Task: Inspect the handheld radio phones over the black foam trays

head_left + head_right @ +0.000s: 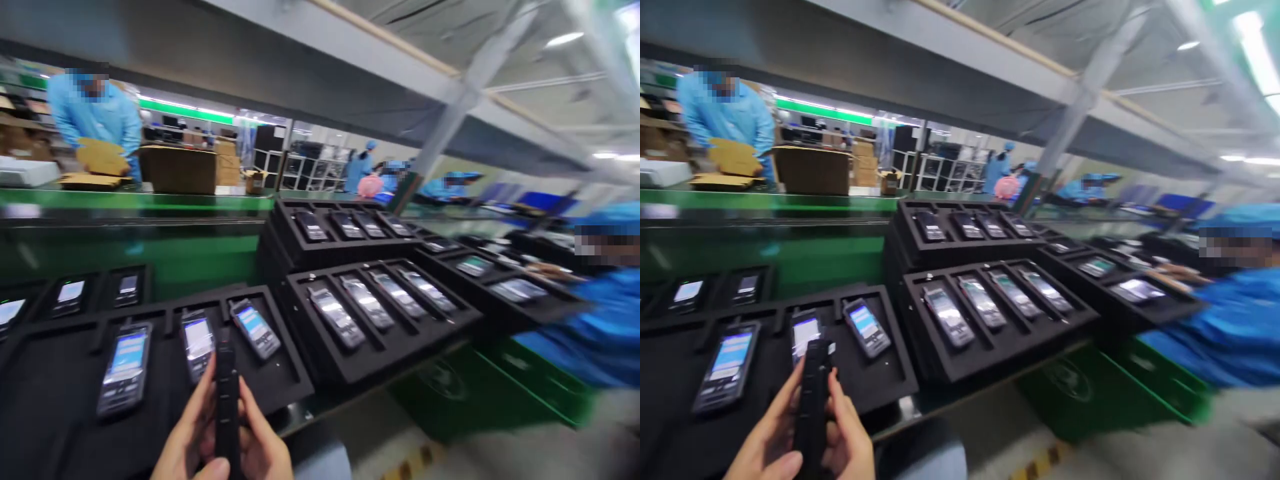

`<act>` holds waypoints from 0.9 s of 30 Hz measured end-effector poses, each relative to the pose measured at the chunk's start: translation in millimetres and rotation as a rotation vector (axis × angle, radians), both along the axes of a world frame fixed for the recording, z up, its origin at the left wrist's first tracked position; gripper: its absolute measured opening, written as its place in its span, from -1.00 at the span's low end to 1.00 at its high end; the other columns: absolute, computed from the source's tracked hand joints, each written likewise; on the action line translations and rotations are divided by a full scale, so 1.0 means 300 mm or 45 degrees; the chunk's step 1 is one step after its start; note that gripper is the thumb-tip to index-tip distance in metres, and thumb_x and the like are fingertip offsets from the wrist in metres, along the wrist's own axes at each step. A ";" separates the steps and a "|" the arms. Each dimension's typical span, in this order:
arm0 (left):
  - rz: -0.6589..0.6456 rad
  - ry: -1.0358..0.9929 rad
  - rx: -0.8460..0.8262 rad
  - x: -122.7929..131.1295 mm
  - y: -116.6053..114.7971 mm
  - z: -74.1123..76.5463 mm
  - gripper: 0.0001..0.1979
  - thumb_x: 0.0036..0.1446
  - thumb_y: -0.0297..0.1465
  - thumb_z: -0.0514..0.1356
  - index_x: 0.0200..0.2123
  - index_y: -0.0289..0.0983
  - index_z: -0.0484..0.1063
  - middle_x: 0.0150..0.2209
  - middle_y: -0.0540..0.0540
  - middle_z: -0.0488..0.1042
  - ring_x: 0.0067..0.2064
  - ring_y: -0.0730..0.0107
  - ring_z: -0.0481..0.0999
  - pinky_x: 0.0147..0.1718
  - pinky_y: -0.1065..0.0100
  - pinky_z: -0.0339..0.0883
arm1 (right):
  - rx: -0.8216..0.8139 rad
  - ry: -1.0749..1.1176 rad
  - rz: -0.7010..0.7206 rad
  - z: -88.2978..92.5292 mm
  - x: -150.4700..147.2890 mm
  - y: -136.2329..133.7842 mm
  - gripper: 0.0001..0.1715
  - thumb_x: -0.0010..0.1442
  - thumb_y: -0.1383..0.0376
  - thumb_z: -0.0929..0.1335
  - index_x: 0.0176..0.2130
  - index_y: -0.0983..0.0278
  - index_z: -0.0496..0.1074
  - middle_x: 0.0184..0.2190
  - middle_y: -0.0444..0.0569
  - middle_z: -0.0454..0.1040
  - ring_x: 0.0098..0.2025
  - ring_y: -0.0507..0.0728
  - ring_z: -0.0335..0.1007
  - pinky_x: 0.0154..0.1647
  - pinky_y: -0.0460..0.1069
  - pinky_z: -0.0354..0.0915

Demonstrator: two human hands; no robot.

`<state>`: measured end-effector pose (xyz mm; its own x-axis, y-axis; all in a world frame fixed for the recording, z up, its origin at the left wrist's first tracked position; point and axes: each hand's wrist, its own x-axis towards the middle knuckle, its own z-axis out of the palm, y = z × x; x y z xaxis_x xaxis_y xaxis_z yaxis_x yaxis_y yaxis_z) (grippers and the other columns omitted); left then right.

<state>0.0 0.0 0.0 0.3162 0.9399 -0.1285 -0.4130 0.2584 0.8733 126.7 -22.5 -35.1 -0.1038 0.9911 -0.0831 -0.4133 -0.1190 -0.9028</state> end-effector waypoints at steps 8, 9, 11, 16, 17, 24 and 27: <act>-0.066 -0.007 0.186 0.003 -0.005 -0.004 -0.02 -0.09 0.04 0.31 0.32 -0.06 -0.06 0.23 -0.22 0.20 0.20 -0.09 0.24 0.09 0.10 0.25 | -0.013 0.158 -0.119 0.008 -0.001 -0.008 -0.04 -0.26 0.05 0.59 0.12 0.06 0.35 0.13 0.01 0.33 0.01 0.30 0.41 0.05 0.13 0.30; -0.009 0.086 0.307 -0.010 -0.004 0.000 -0.06 -0.04 0.04 0.27 0.32 0.01 -0.11 0.28 -0.18 0.12 0.23 -0.10 0.20 0.10 0.06 0.23 | 0.003 0.150 -0.096 0.024 0.010 -0.006 -0.03 -0.27 0.06 0.60 0.13 0.05 0.35 0.08 0.00 0.38 -0.01 0.28 0.42 0.07 0.12 0.28; 0.206 0.409 0.679 -0.042 0.004 0.013 -0.19 0.06 -0.03 0.24 0.30 0.11 -0.08 0.35 -0.06 -0.10 0.31 -0.10 0.02 0.19 -0.03 0.09 | 0.016 0.155 -0.003 0.056 0.039 -0.002 -0.05 -0.24 0.03 0.58 0.14 0.04 0.34 -0.02 -0.05 0.47 -0.12 0.20 0.47 0.05 0.07 0.28; 0.406 1.365 1.774 -0.119 0.051 0.086 -0.48 0.09 -0.45 0.27 0.11 0.01 0.33 0.32 0.02 0.03 0.36 0.05 -0.14 0.30 -0.03 -0.35 | -0.079 0.199 0.290 0.064 0.113 0.005 -0.10 -0.11 -0.01 0.51 0.18 0.05 0.27 -0.21 -0.12 0.55 -0.42 0.06 0.47 -0.38 -0.07 0.30; 0.364 1.441 1.906 -0.126 0.061 0.100 -0.51 0.09 -0.50 0.25 0.08 -0.03 0.36 0.27 -0.04 0.17 0.34 0.07 -0.05 0.30 -0.07 -0.37 | -0.070 0.173 0.327 0.056 0.122 0.007 -0.09 -0.10 -0.02 0.51 0.19 0.07 0.25 -0.27 -0.11 0.56 -0.43 0.06 0.47 -0.42 -0.09 0.29; 0.238 1.437 2.240 -0.126 0.105 0.164 -0.72 0.23 -0.56 0.07 -0.07 -0.23 0.47 -0.12 -0.13 0.51 -0.02 0.20 0.46 0.04 0.04 0.30 | -0.087 -0.113 0.417 0.132 0.173 0.020 -0.28 0.01 -0.05 0.46 0.12 0.09 0.36 0.00 -0.02 0.46 -0.39 0.01 0.43 -0.33 -0.10 0.31; 0.165 1.415 2.182 -0.130 0.106 0.189 -0.75 0.29 -0.48 0.01 -0.13 -0.20 0.48 -0.23 -0.12 0.52 -0.28 0.34 0.53 -0.32 0.32 0.45 | -0.137 -0.163 0.421 0.196 0.190 0.023 -0.36 0.02 -0.04 0.45 0.05 0.16 0.44 -0.09 -0.02 0.51 -0.38 0.02 0.43 -0.31 -0.08 0.30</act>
<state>-39.0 31.7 56.8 0.6769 0.2899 0.6766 0.4125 -0.9107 -0.0224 183.6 -15.6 23.7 -0.3990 0.8907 -0.2178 -0.2212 -0.3240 -0.9198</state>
